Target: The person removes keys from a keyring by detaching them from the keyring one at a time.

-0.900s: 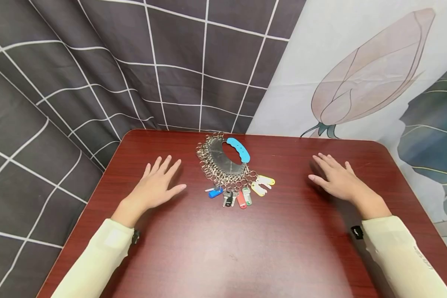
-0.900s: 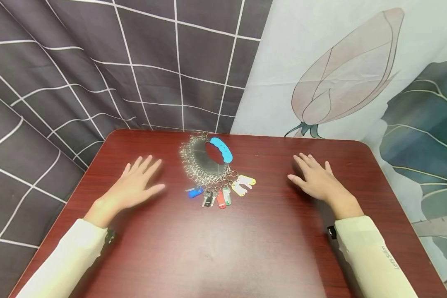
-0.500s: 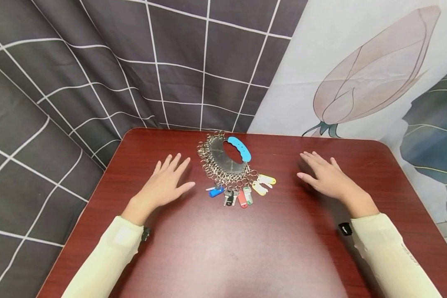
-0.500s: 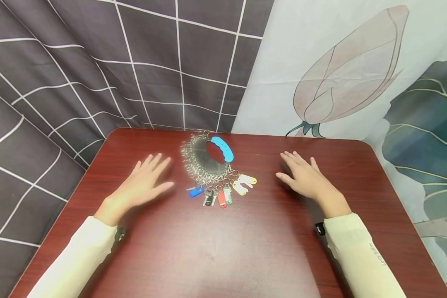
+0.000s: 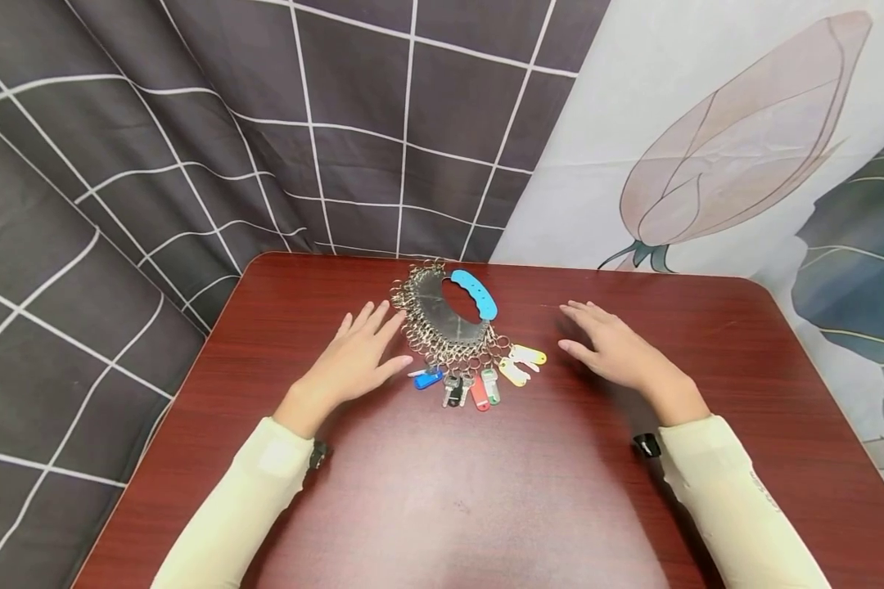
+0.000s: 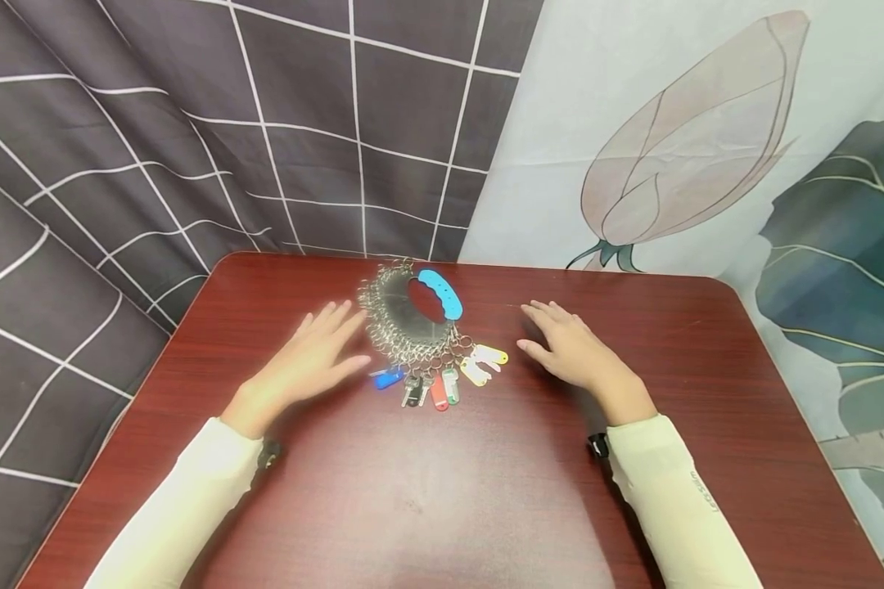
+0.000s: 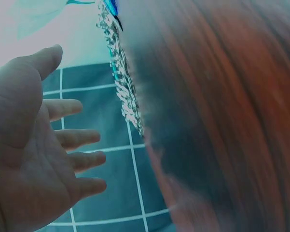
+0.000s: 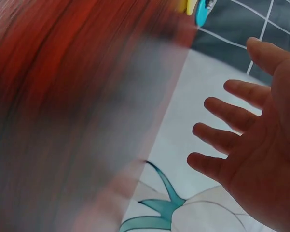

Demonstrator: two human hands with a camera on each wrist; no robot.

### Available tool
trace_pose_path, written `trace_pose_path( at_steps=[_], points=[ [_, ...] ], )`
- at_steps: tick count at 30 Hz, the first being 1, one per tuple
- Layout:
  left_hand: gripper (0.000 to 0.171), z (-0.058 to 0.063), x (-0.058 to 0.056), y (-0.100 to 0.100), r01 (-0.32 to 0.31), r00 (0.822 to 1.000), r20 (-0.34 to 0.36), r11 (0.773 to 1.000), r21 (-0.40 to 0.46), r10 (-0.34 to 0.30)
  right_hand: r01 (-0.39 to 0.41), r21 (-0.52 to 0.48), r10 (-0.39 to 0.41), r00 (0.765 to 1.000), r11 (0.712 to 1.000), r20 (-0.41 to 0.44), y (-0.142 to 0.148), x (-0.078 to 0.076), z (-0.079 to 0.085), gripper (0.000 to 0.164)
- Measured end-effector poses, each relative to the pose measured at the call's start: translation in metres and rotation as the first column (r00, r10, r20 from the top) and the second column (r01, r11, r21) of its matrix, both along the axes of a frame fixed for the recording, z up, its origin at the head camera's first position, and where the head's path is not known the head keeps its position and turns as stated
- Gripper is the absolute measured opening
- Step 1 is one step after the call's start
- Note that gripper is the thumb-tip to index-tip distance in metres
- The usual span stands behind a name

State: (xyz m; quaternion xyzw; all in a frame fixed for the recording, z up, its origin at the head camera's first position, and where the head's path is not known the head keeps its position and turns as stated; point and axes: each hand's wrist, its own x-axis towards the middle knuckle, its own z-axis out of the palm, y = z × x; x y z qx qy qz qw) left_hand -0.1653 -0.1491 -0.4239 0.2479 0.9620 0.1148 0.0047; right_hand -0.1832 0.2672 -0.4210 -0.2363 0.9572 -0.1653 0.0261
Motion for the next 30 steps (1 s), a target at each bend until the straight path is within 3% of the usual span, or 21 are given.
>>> trace_pose_path(
  at_steps=[8, 16, 24, 30],
  points=[
    [0.073, -0.002, -0.009, 0.024, 0.034, 0.999, -0.022, 0.999, -0.002, -0.034, -0.049, -0.017, 0.049, 0.999, 0.999, -0.009, -0.014, -0.007, -0.002, 0.062],
    [0.063, -0.002, -0.018, 0.051, 0.073, 0.997, 0.002, 0.997, 0.015, -0.073, -0.035, -0.019, 0.035, 0.999, 0.999, 0.005, -0.03, -0.009, -0.003, 0.057],
    [0.05, 0.0, -0.025, 0.084, 0.139, 0.987, -0.083, 0.99, 0.003, -0.138, -0.055, -0.033, 0.056, 0.998, 0.998, 0.017, -0.047, -0.015, -0.007, 0.047],
    [0.04, 0.0, -0.032, 0.102, 0.154, 0.986, -0.068, 0.988, 0.014, -0.153, -0.081, -0.029, 0.082, 0.995, 0.996, 0.047, -0.06, -0.02, -0.008, 0.034]
  ],
)
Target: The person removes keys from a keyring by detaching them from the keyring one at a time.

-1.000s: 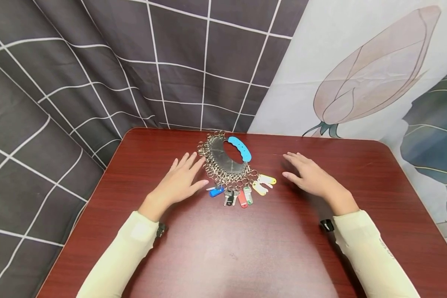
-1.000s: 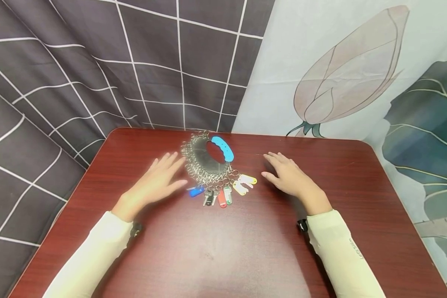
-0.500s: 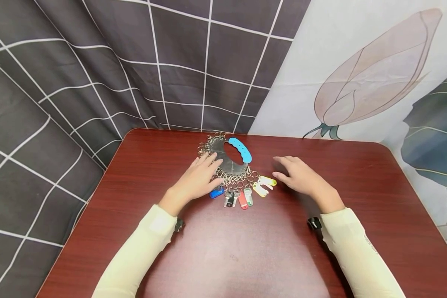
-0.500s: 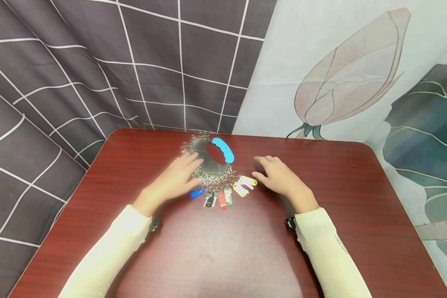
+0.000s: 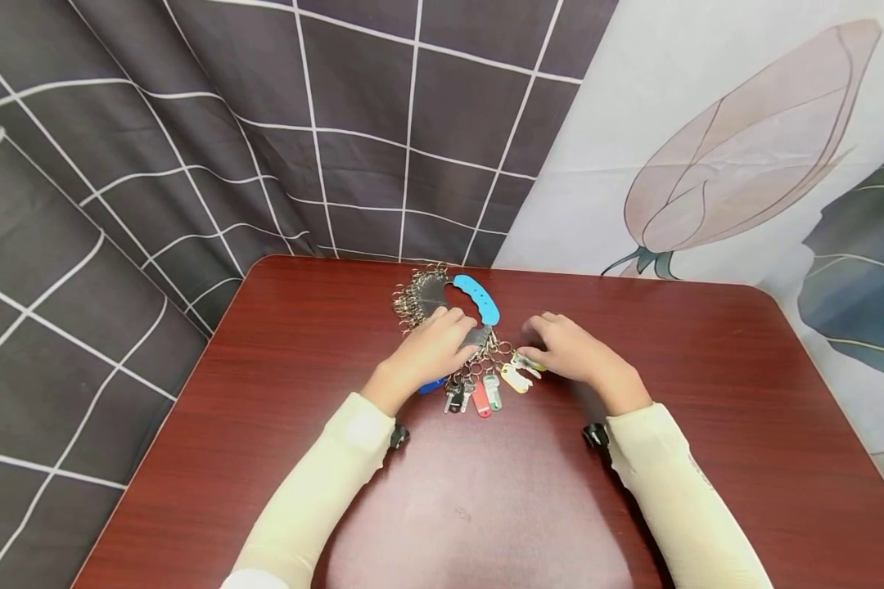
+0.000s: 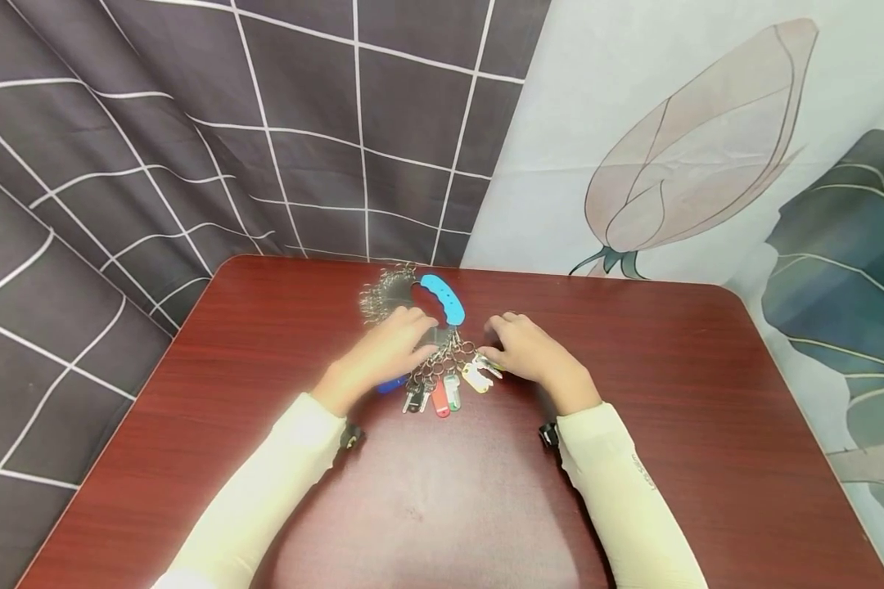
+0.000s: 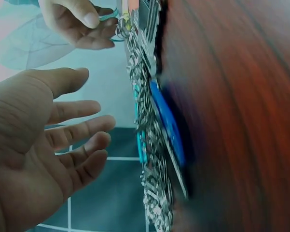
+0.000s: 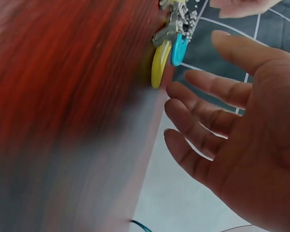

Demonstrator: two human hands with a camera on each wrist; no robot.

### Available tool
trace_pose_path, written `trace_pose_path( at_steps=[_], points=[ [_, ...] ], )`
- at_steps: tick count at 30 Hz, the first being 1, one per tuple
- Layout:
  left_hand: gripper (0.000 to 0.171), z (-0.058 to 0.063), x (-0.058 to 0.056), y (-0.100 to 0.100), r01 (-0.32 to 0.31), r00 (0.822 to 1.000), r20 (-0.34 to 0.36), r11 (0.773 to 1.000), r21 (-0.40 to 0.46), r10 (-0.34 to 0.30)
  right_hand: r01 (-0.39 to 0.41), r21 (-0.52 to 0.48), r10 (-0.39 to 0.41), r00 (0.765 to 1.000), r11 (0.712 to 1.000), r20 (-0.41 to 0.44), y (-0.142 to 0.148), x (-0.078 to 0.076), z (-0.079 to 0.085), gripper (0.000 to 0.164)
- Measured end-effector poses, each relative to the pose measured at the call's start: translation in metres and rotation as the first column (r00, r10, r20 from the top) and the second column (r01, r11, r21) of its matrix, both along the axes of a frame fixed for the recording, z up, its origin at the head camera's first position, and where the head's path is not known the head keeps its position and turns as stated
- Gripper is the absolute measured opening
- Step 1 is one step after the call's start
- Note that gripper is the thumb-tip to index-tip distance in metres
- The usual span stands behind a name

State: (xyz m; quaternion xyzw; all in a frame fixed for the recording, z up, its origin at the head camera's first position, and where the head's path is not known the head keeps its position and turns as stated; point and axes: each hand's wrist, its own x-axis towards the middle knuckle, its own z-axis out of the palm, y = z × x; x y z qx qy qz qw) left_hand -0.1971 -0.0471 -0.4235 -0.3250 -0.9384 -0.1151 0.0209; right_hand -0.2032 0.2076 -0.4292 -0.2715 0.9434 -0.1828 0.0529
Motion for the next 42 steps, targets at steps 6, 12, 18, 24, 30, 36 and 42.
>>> trace_pose_path(
  at_steps=[6, 12, 18, 24, 30, 36, 42],
  points=[
    [0.033, -0.003, -0.006, 0.015, 0.006, 1.0, 0.018, 1.0, 0.008, -0.006, -0.013, 0.014, 0.013, 1.0, 1.0, 0.005, -0.007, -0.005, -0.002, 0.026],
    [0.024, -0.001, -0.009, 0.028, -0.013, 0.997, 0.07, 1.0, 0.023, 0.011, -0.01, 0.022, 0.009, 0.999, 1.0, 0.034, -0.014, -0.01, -0.001, 0.023],
    [0.02, -0.001, -0.013, 0.037, -0.01, 0.993, 0.12, 0.999, 0.031, 0.006, -0.004, 0.051, 0.0, 0.996, 0.999, 0.084, -0.018, -0.013, 0.003, 0.019],
    [0.021, -0.002, -0.02, 0.039, -0.043, 0.986, 0.166, 0.994, 0.098, 0.026, -0.006, 0.053, 0.0, 0.994, 0.999, 0.113, -0.016, -0.014, 0.001, 0.014],
    [0.021, 0.0, -0.023, 0.042, -0.071, 0.97, 0.239, 0.985, 0.157, 0.031, -0.026, 0.01, 0.025, 0.996, 1.0, 0.087, -0.013, -0.016, -0.003, 0.011],
    [0.021, 0.0, -0.024, 0.048, -0.097, 0.958, 0.284, 0.982, 0.165, 0.047, -0.015, -0.015, 0.016, 0.997, 1.0, 0.079, -0.011, -0.016, -0.008, 0.011],
    [0.022, -0.002, -0.029, 0.054, -0.063, 0.967, 0.255, 0.982, 0.176, 0.016, 0.008, -0.061, -0.005, 0.999, 0.998, 0.051, -0.012, -0.019, -0.008, 0.008]
  ],
)
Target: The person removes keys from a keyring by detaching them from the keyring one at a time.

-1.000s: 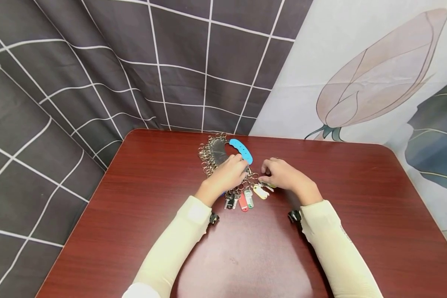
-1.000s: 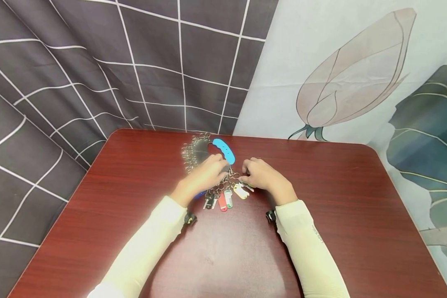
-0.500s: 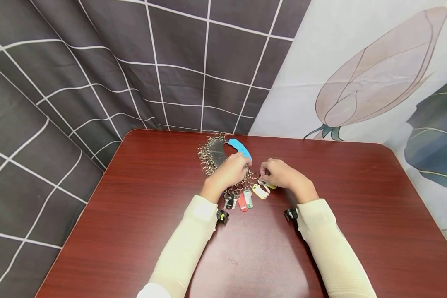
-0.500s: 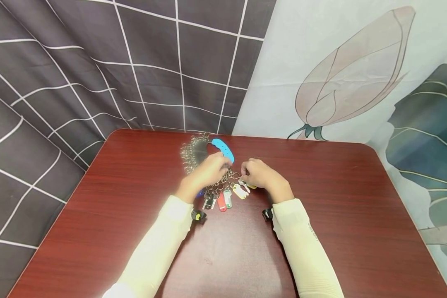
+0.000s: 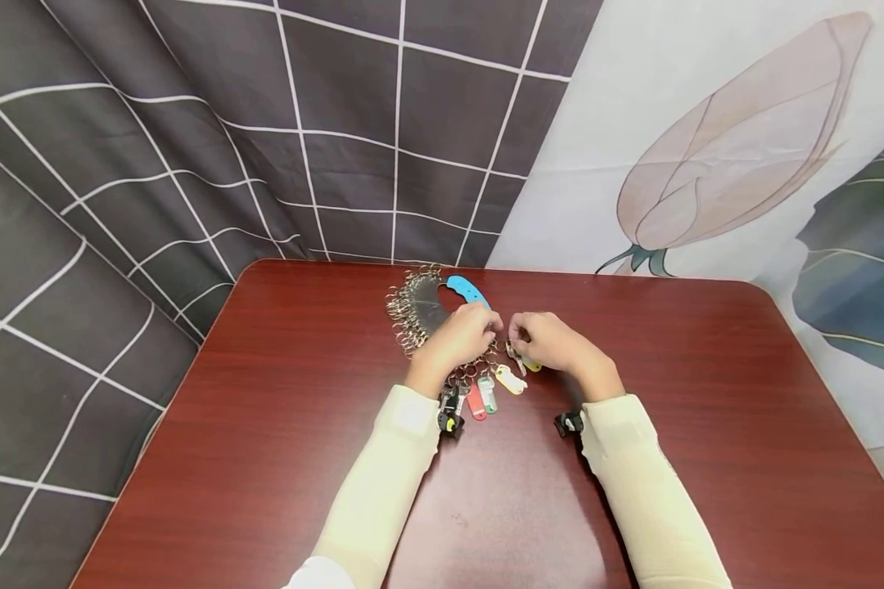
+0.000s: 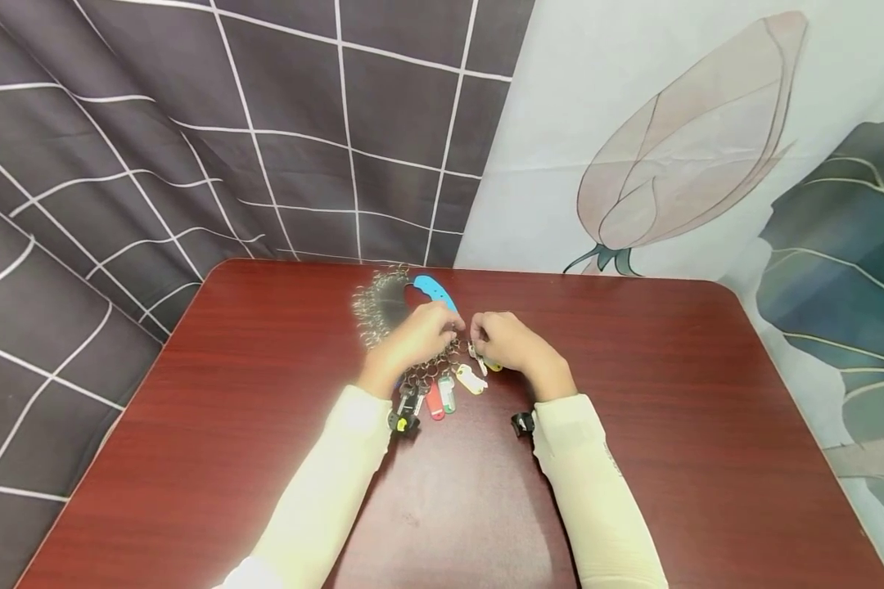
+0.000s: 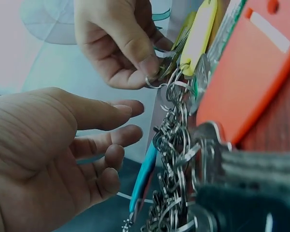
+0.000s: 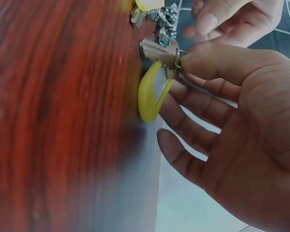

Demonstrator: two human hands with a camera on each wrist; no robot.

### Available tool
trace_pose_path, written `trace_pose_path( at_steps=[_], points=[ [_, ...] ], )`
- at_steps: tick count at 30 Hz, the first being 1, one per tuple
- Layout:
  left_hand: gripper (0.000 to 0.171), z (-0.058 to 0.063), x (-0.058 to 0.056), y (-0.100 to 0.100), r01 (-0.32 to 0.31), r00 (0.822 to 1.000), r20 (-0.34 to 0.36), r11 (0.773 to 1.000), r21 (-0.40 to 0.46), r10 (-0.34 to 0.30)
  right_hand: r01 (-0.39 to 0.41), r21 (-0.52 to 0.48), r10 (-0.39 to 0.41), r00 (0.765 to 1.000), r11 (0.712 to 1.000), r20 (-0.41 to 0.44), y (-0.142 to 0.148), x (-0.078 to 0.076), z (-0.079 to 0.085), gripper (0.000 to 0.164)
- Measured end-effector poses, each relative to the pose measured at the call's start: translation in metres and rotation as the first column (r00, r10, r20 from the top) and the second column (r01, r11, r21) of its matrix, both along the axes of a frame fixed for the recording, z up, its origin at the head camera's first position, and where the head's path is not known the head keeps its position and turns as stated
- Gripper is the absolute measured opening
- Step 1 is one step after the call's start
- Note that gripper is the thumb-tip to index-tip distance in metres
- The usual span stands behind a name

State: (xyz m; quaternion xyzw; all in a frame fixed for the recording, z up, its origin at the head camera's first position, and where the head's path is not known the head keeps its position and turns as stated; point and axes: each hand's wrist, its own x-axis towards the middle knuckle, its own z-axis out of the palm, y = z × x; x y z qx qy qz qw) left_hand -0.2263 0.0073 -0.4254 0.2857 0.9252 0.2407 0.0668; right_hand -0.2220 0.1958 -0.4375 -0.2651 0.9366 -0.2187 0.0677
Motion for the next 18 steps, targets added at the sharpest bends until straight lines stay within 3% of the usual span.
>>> trace_pose_path(
  at_steps=[11, 18],
  points=[
    [0.026, -0.0004, -0.0021, 0.0088, 0.001, 0.999, 0.047, 0.999, 0.033, -0.003, 0.013, -0.049, -0.014, 1.0, 0.999, -0.012, 0.0023, -0.0012, -0.0011, 0.004],
    [0.019, -0.0022, -0.003, 0.0109, -0.016, 1.0, 0.023, 0.999, 0.042, 0.015, 0.024, -0.096, -0.025, 1.0, 0.995, -0.012, 0.0031, -0.0006, 0.0001, 0.004]
  ],
)
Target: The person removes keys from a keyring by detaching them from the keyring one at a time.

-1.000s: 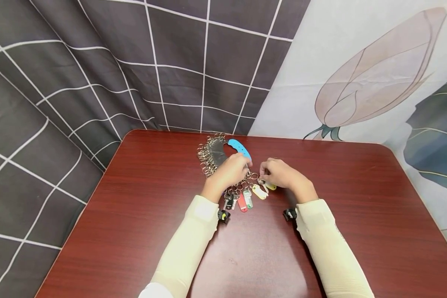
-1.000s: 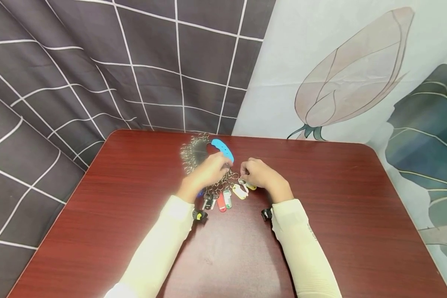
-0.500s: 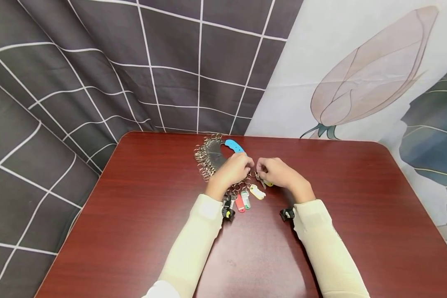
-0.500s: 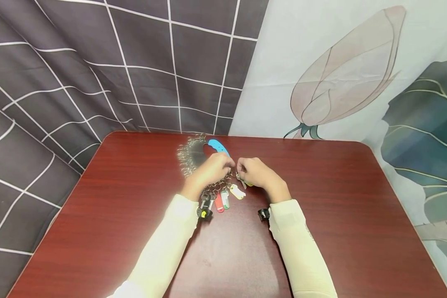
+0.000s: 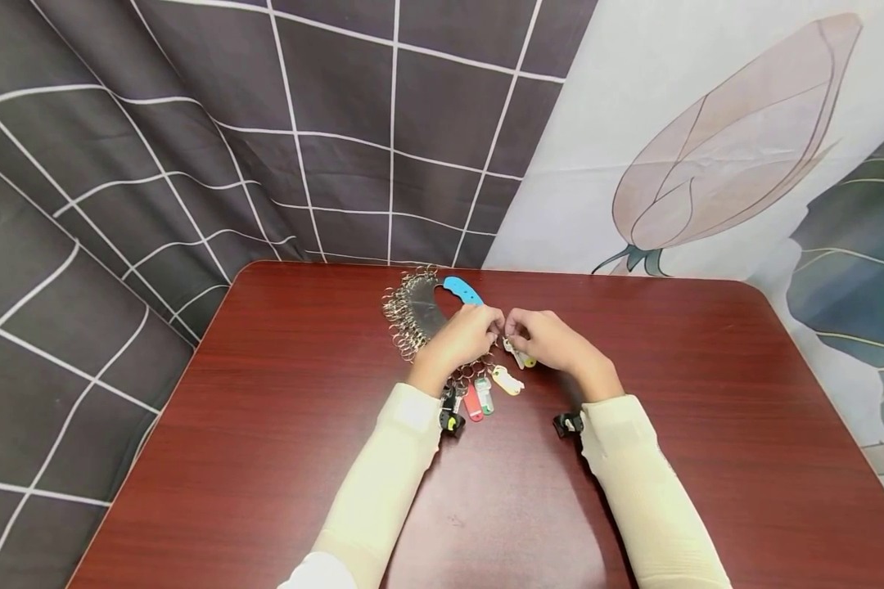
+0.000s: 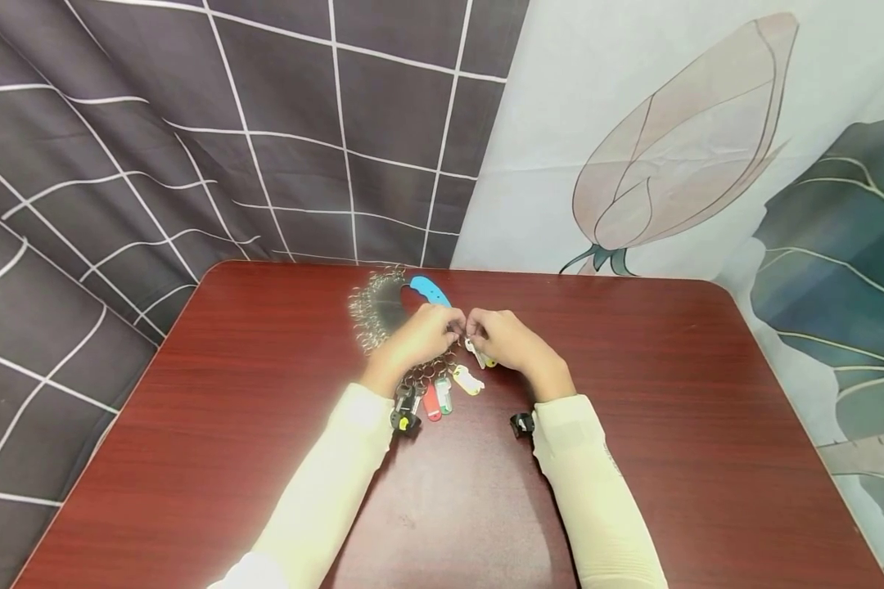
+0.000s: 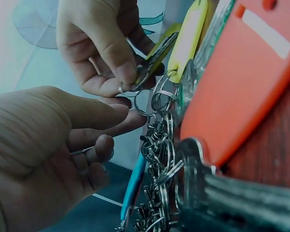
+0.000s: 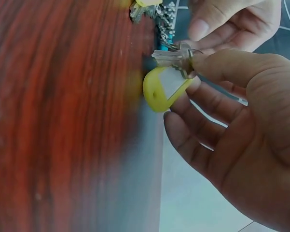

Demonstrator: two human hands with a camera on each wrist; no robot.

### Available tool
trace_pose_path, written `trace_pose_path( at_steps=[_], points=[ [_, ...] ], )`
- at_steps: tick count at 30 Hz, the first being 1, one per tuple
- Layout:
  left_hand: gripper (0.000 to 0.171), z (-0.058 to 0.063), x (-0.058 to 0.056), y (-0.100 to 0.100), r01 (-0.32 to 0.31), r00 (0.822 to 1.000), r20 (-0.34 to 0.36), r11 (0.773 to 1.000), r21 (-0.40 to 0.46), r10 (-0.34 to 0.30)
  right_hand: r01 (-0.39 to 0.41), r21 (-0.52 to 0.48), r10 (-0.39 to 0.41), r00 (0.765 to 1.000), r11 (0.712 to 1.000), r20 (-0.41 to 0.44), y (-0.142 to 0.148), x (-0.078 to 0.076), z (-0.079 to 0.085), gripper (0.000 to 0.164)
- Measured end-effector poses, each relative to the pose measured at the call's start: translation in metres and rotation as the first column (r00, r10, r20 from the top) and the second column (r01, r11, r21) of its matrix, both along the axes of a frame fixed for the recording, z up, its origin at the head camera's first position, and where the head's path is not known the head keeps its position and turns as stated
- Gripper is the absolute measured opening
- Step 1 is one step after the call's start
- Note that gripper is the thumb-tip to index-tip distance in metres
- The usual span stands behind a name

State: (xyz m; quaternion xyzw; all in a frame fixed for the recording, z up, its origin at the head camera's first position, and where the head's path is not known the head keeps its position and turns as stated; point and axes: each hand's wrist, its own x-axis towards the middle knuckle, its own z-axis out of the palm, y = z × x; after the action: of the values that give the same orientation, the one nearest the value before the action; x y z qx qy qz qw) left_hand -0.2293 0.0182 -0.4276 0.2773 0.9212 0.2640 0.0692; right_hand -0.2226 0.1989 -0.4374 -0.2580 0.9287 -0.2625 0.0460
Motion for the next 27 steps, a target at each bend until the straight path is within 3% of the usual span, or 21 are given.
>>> trace_pose_path(
  at_steps=[8, 21, 27],
  points=[
    [0.006, -0.0034, -0.001, 0.0001, -0.014, 1.0, -0.027, 1.0, 0.008, 0.014, -0.029, -0.062, 0.026, 0.999, 0.998, -0.045, -0.0005, 0.0009, 0.0034, 0.004],
    [0.009, -0.0029, -0.0022, -0.0042, 0.021, 0.997, -0.078, 1.0, 0.003, -0.02, -0.032, -0.077, 0.029, 0.999, 0.997, -0.034, -0.0019, 0.0016, 0.0031, 0.005],
    [0.009, -0.0045, -0.0029, -0.0061, -0.033, 0.995, -0.098, 0.999, 0.007, 0.033, -0.033, -0.072, 0.03, 0.999, 0.997, -0.039, -0.0037, 0.0012, 0.0039, 0.004]
  ],
)
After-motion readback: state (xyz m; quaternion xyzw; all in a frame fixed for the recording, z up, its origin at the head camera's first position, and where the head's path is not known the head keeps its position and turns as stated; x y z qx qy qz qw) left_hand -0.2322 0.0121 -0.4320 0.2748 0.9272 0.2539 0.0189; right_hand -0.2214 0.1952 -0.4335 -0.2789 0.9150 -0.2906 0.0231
